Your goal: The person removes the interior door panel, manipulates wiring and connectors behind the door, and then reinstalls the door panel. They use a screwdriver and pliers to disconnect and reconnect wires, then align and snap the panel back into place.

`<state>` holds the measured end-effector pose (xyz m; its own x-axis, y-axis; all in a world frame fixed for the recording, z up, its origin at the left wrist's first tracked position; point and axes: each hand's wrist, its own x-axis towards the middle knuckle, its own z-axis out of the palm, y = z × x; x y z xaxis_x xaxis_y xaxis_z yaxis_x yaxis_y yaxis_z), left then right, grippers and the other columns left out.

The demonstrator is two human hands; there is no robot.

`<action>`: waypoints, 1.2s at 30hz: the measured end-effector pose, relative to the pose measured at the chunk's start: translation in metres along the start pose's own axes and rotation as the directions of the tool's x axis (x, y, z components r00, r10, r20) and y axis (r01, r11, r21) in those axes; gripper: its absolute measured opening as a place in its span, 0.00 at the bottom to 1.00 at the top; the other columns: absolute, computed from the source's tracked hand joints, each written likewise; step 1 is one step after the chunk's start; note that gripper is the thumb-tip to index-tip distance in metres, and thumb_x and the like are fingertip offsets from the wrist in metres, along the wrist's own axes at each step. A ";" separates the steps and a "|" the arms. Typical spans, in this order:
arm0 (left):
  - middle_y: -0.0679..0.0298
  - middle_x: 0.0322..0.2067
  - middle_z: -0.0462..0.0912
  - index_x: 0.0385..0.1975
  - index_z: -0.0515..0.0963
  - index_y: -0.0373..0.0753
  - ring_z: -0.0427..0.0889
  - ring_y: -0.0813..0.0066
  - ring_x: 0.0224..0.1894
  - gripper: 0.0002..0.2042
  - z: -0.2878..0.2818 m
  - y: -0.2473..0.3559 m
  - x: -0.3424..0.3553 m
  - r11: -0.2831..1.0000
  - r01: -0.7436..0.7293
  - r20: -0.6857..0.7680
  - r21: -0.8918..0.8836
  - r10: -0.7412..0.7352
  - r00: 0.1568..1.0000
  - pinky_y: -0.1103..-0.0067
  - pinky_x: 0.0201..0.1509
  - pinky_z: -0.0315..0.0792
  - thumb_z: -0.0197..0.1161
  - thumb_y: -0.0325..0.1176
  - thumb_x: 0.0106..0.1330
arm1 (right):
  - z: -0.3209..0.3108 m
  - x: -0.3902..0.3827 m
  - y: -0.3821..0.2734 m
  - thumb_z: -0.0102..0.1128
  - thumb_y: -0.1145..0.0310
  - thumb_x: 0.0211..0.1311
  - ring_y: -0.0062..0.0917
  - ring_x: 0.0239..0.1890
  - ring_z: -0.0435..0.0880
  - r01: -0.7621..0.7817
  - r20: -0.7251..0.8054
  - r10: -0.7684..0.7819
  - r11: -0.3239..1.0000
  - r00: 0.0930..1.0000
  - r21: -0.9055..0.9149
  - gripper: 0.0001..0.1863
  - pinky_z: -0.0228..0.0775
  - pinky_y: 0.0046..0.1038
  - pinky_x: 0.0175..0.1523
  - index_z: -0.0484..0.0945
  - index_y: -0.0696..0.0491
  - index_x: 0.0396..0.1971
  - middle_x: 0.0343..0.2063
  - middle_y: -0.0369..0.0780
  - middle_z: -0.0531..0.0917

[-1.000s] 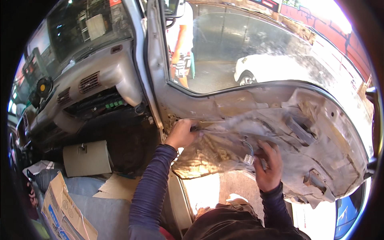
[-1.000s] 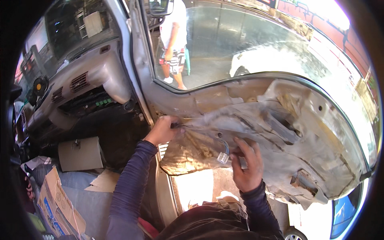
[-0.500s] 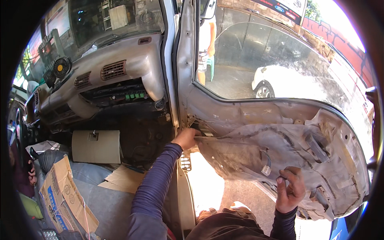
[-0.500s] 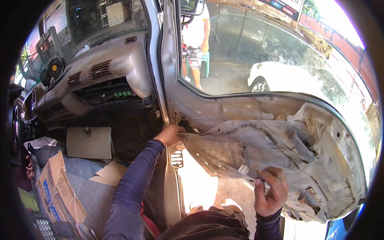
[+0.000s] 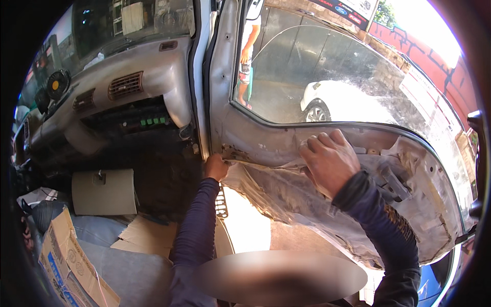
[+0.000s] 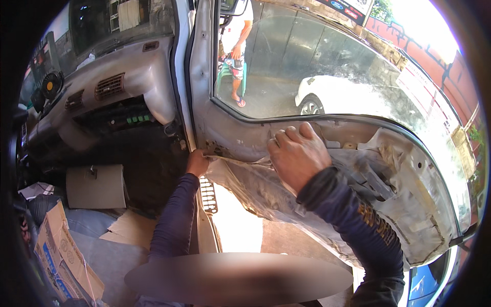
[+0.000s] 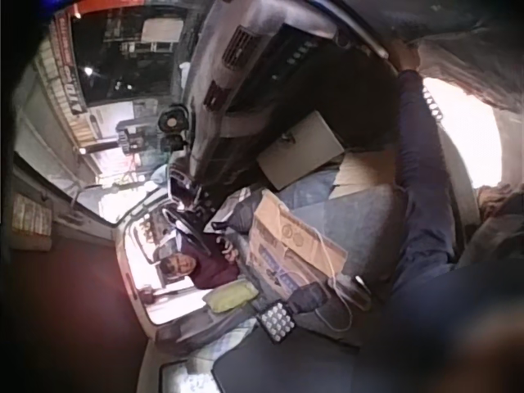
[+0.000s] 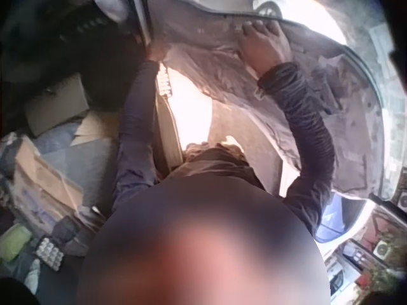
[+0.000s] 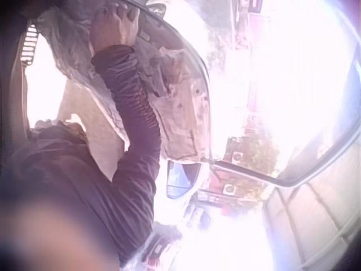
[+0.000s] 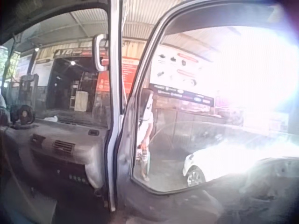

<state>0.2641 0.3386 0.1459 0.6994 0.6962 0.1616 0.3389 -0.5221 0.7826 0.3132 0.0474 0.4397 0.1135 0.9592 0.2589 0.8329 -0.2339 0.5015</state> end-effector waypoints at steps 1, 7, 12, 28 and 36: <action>0.48 0.39 0.88 0.43 0.86 0.34 0.88 0.54 0.44 0.17 0.004 -0.001 -0.001 0.999 0.015 -0.022 -0.030 -0.016 1.000 0.67 0.48 0.78 0.76 0.34 0.56 | 0.006 0.004 0.000 0.69 0.66 0.49 0.29 0.45 0.82 -0.010 0.112 0.015 0.999 0.994 -0.045 0.11 0.66 0.33 0.55 0.83 0.50 0.33 0.36 0.37 0.84; 0.48 0.39 0.88 0.44 0.86 0.34 0.88 0.56 0.42 0.18 0.004 -0.008 0.017 0.993 0.058 -0.180 -0.102 -0.076 0.981 0.69 0.46 0.79 0.76 0.32 0.54 | 0.018 0.024 0.005 0.61 0.67 0.56 0.28 0.40 0.84 0.076 0.239 -0.052 0.993 0.970 -0.090 0.06 0.67 0.33 0.53 0.85 0.44 0.23 0.26 0.34 0.85; 0.49 0.37 0.87 0.45 0.87 0.45 0.87 0.53 0.42 0.16 0.024 -0.019 0.034 0.982 0.084 -0.319 -0.168 -0.135 0.938 0.65 0.48 0.79 0.74 0.34 0.54 | 0.016 0.031 0.010 0.61 0.68 0.54 0.26 0.41 0.83 0.010 0.167 0.006 0.995 0.986 -0.094 0.06 0.67 0.33 0.52 0.85 0.43 0.21 0.26 0.34 0.83; 0.55 0.46 0.87 0.53 0.80 0.31 0.83 0.66 0.51 0.23 0.053 0.013 -0.144 0.848 0.165 0.618 -0.503 0.221 0.754 0.71 0.58 0.75 0.72 0.36 0.61 | -0.012 -0.069 -0.085 0.68 0.71 0.48 0.35 0.36 0.82 0.143 -0.108 -0.102 0.453 0.989 0.880 0.20 0.74 0.39 0.38 0.85 0.51 0.46 0.47 0.44 0.81; 0.58 0.39 0.87 0.45 0.83 0.33 0.84 0.67 0.39 0.18 0.133 0.179 -0.210 0.573 0.105 0.581 -0.813 0.810 0.083 0.70 0.45 0.76 0.70 0.32 0.53 | 0.093 -0.100 -0.157 0.70 0.68 0.61 0.47 0.60 0.76 -0.301 0.264 0.150 0.352 0.953 0.887 0.31 0.71 0.37 0.63 0.69 0.55 0.64 0.59 0.51 0.74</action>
<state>0.2616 0.0330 0.1721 0.6978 -0.6515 0.2977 -0.2442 0.1743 0.9539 0.2220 0.0025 0.2582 0.3763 0.9206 0.1046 0.7388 -0.2300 -0.6335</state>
